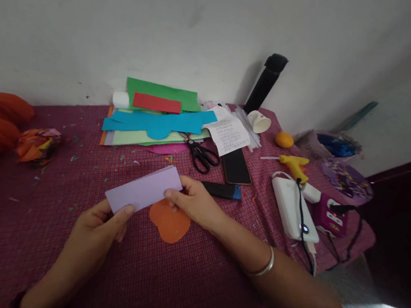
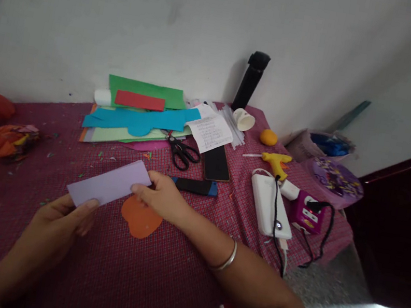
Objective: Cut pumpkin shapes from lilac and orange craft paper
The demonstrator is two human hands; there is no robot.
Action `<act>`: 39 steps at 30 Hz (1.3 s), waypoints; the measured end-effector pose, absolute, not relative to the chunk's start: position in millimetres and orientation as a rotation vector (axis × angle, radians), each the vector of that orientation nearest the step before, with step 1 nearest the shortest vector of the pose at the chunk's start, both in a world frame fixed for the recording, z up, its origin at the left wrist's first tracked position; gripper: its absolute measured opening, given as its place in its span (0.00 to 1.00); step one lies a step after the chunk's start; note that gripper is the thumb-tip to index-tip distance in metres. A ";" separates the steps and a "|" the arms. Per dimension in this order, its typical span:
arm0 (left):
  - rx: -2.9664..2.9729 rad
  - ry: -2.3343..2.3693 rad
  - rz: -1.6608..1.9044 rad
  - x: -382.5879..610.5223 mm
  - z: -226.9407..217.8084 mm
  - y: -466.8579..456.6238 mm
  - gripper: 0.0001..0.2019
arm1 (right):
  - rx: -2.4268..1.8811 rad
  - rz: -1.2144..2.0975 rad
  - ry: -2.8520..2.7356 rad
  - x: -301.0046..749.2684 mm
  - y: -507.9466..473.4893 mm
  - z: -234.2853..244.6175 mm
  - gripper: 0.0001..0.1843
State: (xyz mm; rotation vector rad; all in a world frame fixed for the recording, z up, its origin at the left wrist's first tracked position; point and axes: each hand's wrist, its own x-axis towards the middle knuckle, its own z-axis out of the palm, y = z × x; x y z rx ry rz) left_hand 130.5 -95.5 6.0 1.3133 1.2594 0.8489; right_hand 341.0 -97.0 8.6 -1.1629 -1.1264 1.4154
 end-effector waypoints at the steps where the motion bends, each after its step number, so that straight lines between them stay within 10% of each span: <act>1: 1.315 1.259 0.841 130.8 8.7 -95.5 0.16 | -1.181 1.429 -1.154 340.6 -97.8 9.3 0.09; 13: 1.049 1.160 0.951 140.6 16.1 -90.7 0.13 | -1.232 1.340 -1.337 340.8 -102.6 16.8 0.13; 16: 0.783 1.125 1.043 138.4 15.5 -82.3 0.13 | -1.237 1.055 -1.597 358.0 -98.9 25.1 0.06; 21: 0.618 1.152 1.124 124.4 9.8 -65.1 0.15 | -1.361 0.524 -2.272 380.9 -93.2 26.9 0.28; 25: 0.606 1.182 1.159 124.1 3.2 -63.5 0.13 | -1.431 0.397 -2.439 375.0 -92.9 12.1 0.20; 39: 0.607 1.218 1.153 140.6 11.4 -73.2 0.08 | -1.399 0.806 -1.293 377.4 -91.9 20.1 0.11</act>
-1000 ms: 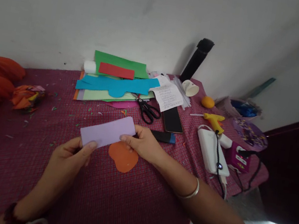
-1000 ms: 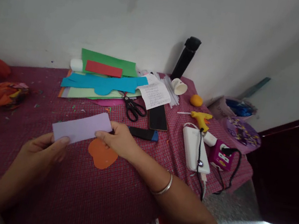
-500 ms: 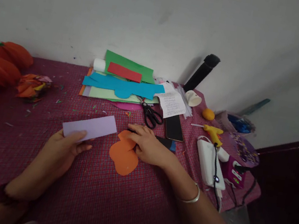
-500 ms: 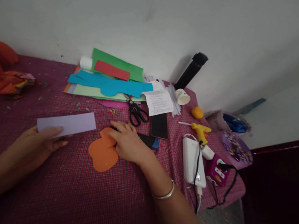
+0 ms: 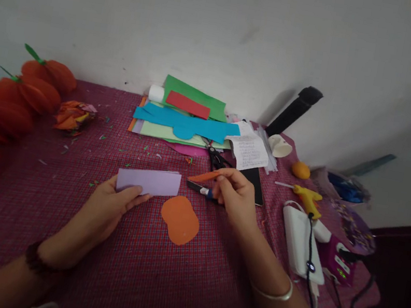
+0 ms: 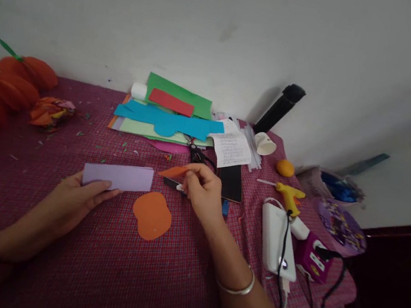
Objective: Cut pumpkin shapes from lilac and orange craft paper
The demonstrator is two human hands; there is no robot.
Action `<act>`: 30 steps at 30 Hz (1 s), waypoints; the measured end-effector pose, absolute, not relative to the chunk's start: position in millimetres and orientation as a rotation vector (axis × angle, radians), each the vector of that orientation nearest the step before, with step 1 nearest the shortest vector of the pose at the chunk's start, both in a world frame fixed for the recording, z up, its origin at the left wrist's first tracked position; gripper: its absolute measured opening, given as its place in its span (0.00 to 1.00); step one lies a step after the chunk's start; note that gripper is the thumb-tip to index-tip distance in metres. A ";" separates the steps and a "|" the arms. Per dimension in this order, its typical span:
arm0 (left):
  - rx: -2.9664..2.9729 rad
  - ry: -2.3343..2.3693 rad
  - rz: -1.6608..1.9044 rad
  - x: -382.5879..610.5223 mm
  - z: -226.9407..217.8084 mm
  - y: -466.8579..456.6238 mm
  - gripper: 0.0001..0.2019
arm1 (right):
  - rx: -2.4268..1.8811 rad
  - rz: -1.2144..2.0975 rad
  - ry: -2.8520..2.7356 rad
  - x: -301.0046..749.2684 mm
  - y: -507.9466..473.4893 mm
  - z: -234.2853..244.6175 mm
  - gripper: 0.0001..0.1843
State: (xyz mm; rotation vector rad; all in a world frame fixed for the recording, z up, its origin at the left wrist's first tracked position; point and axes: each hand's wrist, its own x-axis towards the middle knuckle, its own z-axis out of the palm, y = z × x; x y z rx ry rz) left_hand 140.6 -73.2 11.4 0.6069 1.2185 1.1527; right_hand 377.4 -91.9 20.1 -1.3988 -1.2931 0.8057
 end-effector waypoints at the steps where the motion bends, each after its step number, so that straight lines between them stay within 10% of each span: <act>1: 0.606 1.218 1.138 141.0 11.2 -73.8 0.08 | -1.341 0.901 -1.242 376.0 -93.4 21.3 0.13; 30: 0.716 1.119 0.793 149.4 3.5 -95.3 0.15 | -1.404 1.112 -1.405 339.3 -99.3 6.7 0.07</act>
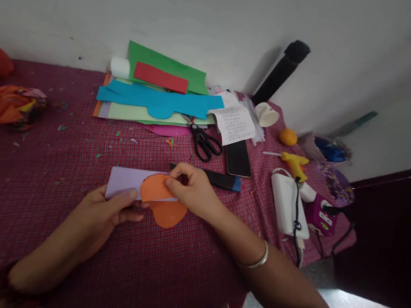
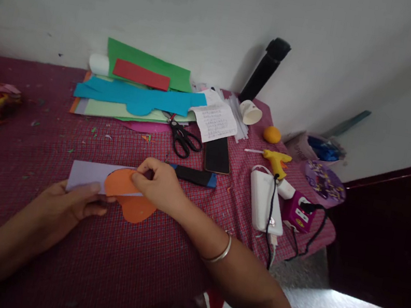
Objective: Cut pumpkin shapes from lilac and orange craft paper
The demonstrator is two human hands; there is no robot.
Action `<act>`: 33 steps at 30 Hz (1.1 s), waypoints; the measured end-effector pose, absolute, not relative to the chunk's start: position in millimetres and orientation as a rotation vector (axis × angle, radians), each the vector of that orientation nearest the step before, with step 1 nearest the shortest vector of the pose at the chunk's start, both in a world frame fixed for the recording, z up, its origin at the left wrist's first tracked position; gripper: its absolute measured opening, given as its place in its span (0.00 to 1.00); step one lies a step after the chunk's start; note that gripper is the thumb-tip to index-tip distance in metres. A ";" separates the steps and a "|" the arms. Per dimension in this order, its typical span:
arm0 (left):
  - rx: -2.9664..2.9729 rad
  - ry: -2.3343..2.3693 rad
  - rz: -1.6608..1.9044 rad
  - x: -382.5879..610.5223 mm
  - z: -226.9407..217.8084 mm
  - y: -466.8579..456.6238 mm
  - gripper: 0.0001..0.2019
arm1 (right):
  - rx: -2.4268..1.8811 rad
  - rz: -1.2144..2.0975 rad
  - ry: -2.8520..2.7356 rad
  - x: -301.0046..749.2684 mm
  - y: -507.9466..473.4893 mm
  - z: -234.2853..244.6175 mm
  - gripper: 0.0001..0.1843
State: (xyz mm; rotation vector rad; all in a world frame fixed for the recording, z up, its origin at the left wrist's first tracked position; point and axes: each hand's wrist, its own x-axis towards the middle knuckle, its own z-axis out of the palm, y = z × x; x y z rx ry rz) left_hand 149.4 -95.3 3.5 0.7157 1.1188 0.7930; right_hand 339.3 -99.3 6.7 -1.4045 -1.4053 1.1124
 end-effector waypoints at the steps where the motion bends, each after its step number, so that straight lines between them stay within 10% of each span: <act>1: 0.742 1.135 0.786 150.6 4.4 -96.3 0.16 | -1.402 1.119 -1.394 338.7 -99.4 7.5 0.07; 33: 0.656 1.210 0.901 155.5 8.5 -97.1 0.14 | -1.404 1.097 -1.342 335.8 -99.0 12.6 0.08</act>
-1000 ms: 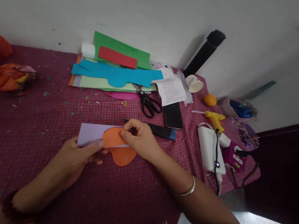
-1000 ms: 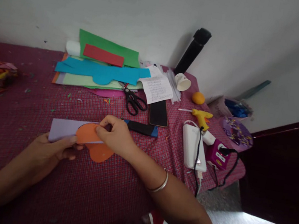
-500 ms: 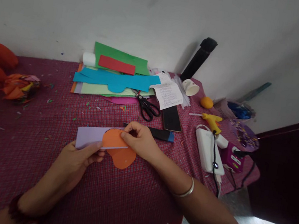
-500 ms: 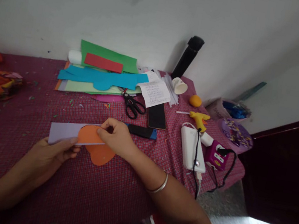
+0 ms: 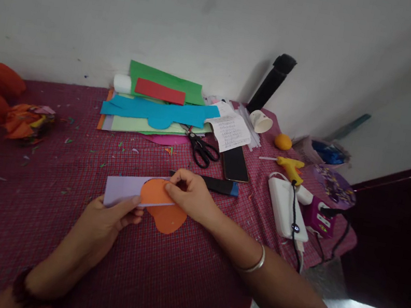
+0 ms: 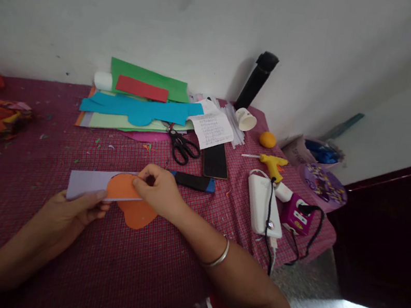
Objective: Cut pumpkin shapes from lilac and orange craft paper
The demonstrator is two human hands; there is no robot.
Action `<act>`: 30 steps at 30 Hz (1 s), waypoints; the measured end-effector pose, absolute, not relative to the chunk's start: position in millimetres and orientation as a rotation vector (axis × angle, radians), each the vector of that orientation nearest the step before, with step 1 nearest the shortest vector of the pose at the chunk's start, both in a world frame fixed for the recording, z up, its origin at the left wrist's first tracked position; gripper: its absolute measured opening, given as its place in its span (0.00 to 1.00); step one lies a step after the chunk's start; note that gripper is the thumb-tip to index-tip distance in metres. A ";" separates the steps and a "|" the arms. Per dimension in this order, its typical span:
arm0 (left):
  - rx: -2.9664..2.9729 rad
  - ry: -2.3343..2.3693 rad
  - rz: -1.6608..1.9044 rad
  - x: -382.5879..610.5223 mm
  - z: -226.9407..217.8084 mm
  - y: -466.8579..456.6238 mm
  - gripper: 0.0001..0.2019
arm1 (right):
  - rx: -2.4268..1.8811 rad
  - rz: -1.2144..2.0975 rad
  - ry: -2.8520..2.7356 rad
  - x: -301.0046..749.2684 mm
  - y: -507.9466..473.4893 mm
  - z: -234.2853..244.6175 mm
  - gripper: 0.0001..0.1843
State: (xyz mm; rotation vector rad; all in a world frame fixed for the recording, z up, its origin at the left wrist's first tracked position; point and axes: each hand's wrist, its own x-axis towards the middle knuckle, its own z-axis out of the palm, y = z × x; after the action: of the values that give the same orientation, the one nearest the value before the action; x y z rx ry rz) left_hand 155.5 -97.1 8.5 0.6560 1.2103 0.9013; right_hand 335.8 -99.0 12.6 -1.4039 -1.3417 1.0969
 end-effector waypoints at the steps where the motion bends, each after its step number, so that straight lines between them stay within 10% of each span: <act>1: 0.652 1.203 0.900 155.1 8.4 -97.1 0.14 | -1.407 1.101 -1.345 335.8 -99.1 12.8 0.08; 25: 0.645 1.242 0.918 158.3 11.2 -97.8 0.07 | -1.305 1.140 -1.283 333.1 -101.6 7.3 0.04; 30: 0.792 1.320 0.977 156.2 9.8 -98.0 0.06 | -1.214 1.425 -1.081 333.3 -102.5 4.5 0.20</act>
State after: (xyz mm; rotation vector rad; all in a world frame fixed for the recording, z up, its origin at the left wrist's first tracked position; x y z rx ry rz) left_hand 156.2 -98.0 9.8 0.7922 1.3203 0.9775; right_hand 333.3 -102.5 4.5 -1.2144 -1.0805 1.4247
